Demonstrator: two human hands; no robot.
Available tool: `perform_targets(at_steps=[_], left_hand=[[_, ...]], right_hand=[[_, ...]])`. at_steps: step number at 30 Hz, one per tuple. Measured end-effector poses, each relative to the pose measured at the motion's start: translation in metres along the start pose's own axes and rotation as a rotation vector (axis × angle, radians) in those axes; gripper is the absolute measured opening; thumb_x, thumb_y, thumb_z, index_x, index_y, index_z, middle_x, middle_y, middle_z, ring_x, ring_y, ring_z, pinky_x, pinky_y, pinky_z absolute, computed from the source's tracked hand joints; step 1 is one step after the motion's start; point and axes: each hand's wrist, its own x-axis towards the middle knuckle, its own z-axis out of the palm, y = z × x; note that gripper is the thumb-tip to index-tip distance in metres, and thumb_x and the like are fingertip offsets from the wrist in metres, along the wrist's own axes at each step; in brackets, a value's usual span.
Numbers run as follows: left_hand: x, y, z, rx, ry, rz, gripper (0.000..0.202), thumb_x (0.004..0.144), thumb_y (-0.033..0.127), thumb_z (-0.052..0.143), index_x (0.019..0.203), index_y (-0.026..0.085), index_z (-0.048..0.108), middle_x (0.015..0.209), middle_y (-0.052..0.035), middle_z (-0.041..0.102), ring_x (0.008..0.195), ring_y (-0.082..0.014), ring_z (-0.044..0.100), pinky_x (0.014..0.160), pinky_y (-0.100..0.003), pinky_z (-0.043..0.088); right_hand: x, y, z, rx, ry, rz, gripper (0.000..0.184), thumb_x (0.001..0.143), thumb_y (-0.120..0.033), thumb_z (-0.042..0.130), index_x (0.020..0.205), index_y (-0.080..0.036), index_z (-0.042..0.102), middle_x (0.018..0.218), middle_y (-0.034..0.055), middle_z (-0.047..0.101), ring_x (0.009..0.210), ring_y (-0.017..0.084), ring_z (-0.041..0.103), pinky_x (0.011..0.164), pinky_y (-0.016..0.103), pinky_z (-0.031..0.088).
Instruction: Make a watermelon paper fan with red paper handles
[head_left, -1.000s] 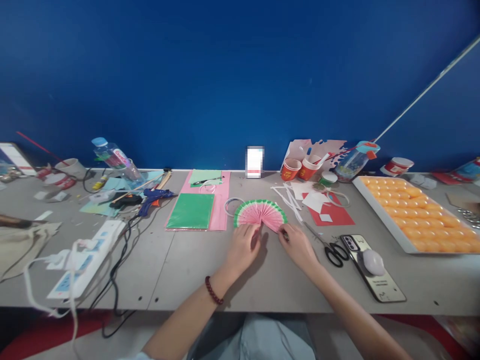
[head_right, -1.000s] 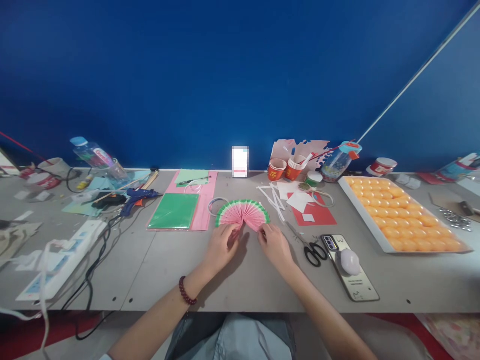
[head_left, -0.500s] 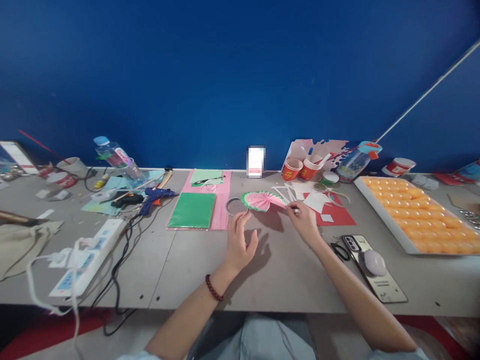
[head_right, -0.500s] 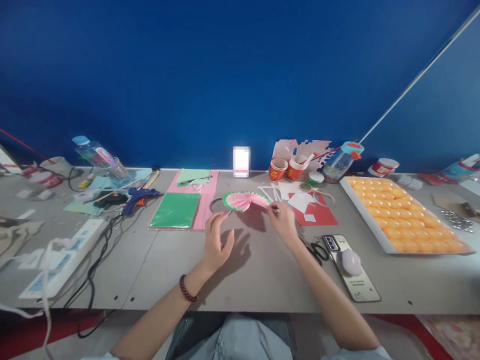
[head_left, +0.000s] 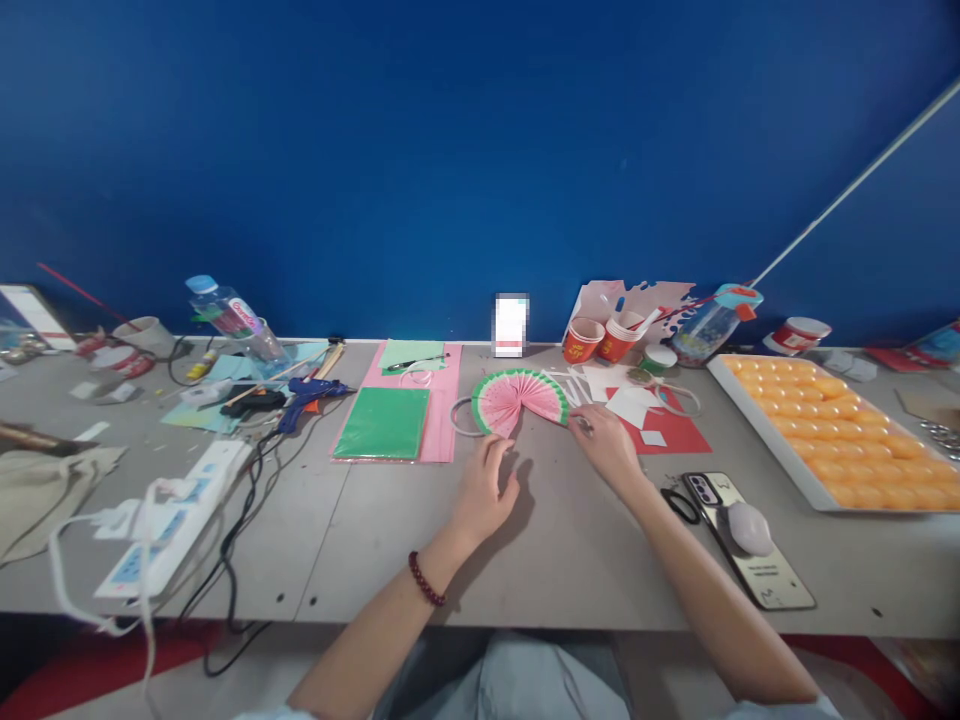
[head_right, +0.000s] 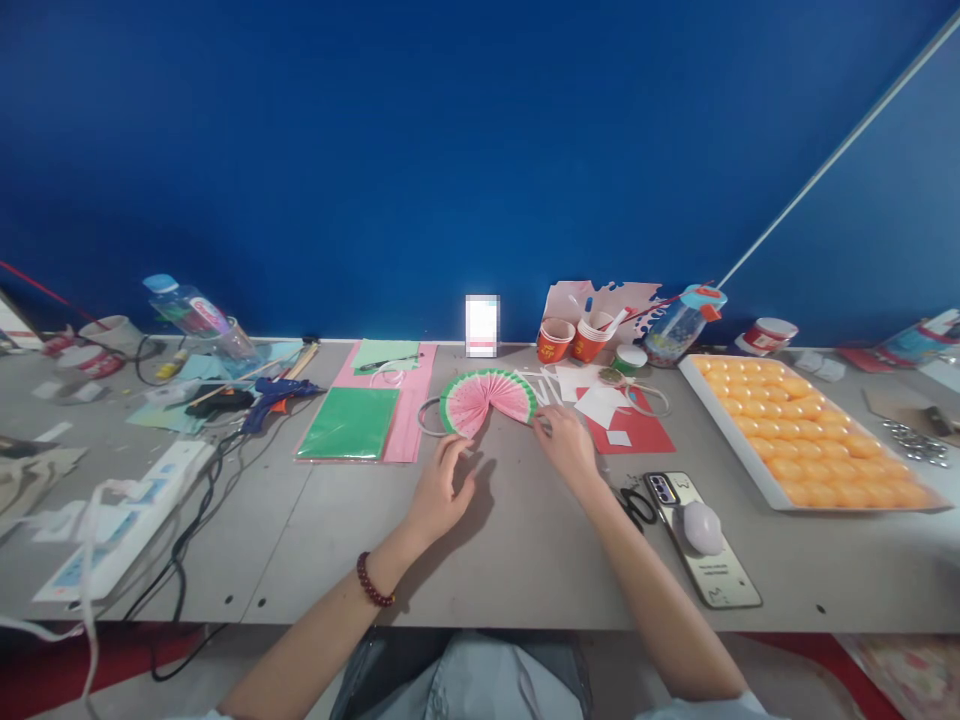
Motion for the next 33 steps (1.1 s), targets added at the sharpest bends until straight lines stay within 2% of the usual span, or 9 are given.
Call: perform_targets(at_steps=[2, 4, 7, 14, 19, 23, 25, 30, 33], left_hand=[[-0.001, 0.0, 0.0, 0.0, -0.027, -0.009, 0.043, 0.081, 0.012, 0.048, 0.122, 0.022, 0.043, 0.118, -0.0093, 0.049, 0.102, -0.0206, 0.054, 0.088, -0.037, 0.046], [-0.001, 0.0, 0.0, -0.007, -0.046, -0.017, 0.044, 0.081, 0.011, 0.048, 0.123, 0.023, 0.043, 0.117, -0.0085, 0.05, 0.098, -0.0196, 0.055, 0.087, -0.037, 0.047], [-0.001, 0.001, 0.001, -0.01, -0.069, -0.031, 0.044, 0.081, 0.01, 0.048, 0.122, 0.024, 0.042, 0.115, -0.0077, 0.05, 0.091, -0.0182, 0.056, 0.085, -0.036, 0.048], [-0.002, 0.004, 0.0, 0.006, -0.121, -0.033, 0.04, 0.083, 0.012, 0.046, 0.121, 0.023, 0.042, 0.115, -0.0083, 0.05, 0.085, -0.017, 0.056, 0.083, -0.037, 0.048], [-0.002, 0.004, -0.001, 0.014, -0.131, -0.026, 0.038, 0.083, 0.012, 0.045, 0.119, 0.023, 0.044, 0.114, -0.008, 0.051, 0.083, -0.0166, 0.057, 0.08, -0.037, 0.049], [-0.002, 0.004, -0.002, 0.017, -0.138, -0.016, 0.038, 0.082, 0.011, 0.045, 0.118, 0.024, 0.044, 0.114, -0.0078, 0.052, 0.081, -0.0168, 0.057, 0.079, -0.037, 0.049], [-0.002, 0.003, -0.002, 0.018, -0.139, -0.01, 0.039, 0.082, 0.01, 0.045, 0.118, 0.024, 0.045, 0.113, -0.0078, 0.052, 0.082, -0.0172, 0.058, 0.079, -0.037, 0.049], [-0.003, 0.0, 0.0, -0.022, -0.121, -0.018, 0.04, 0.081, 0.009, 0.047, 0.118, 0.023, 0.046, 0.116, -0.0082, 0.053, 0.082, -0.0165, 0.059, 0.081, -0.037, 0.049], [-0.003, -0.003, 0.002, -0.044, -0.113, -0.036, 0.037, 0.082, 0.011, 0.048, 0.118, 0.022, 0.047, 0.112, -0.0071, 0.054, 0.083, -0.0161, 0.058, 0.083, -0.037, 0.048]], right_hand=[[-0.007, 0.004, -0.018, -0.224, -0.066, 0.111, 0.02, 0.087, -0.028, 0.046, 0.087, -0.019, 0.065, 0.095, 0.0095, 0.066, 0.095, 0.026, 0.058, 0.07, 0.032, 0.045], [-0.015, 0.012, -0.033, -0.404, -0.112, 0.222, 0.021, 0.086, -0.031, 0.05, 0.093, -0.018, 0.064, 0.097, 0.0112, 0.064, 0.093, 0.028, 0.058, 0.067, 0.033, 0.044], [-0.026, 0.027, -0.042, -0.563, -0.167, 0.306, 0.026, 0.086, -0.032, 0.051, 0.101, -0.013, 0.061, 0.098, 0.0152, 0.062, 0.094, 0.03, 0.057, 0.067, 0.033, 0.042], [-0.034, 0.05, -0.038, -0.586, -0.13, 0.312, 0.022, 0.087, -0.015, 0.041, 0.089, -0.01, 0.063, 0.092, 0.014, 0.064, 0.088, 0.024, 0.059, 0.07, 0.03, 0.039], [-0.034, 0.052, -0.036, -0.535, -0.086, 0.299, 0.022, 0.087, -0.027, 0.045, 0.084, -0.014, 0.064, 0.089, 0.0126, 0.065, 0.084, 0.025, 0.059, 0.067, 0.03, 0.039], [-0.036, 0.053, -0.033, -0.516, -0.045, 0.275, 0.018, 0.083, -0.019, 0.044, 0.08, -0.015, 0.062, 0.086, 0.0125, 0.065, 0.083, 0.024, 0.058, 0.065, 0.03, 0.039], [-0.035, 0.053, -0.036, -0.461, 0.019, 0.309, 0.015, 0.08, -0.02, 0.045, 0.074, -0.017, 0.06, 0.081, 0.0107, 0.064, 0.078, 0.023, 0.058, 0.063, 0.03, 0.039], [-0.026, 0.05, -0.06, -0.097, 0.483, 0.302, 0.013, 0.076, -0.024, 0.045, 0.083, -0.019, 0.056, 0.084, 0.008, 0.063, 0.074, 0.02, 0.058, 0.072, 0.031, 0.042], [-0.019, 0.05, -0.074, 0.08, 0.63, 0.42, 0.014, 0.078, -0.03, 0.046, 0.084, -0.019, 0.053, 0.079, 0.0059, 0.059, 0.067, 0.018, 0.055, 0.069, 0.03, 0.042]])
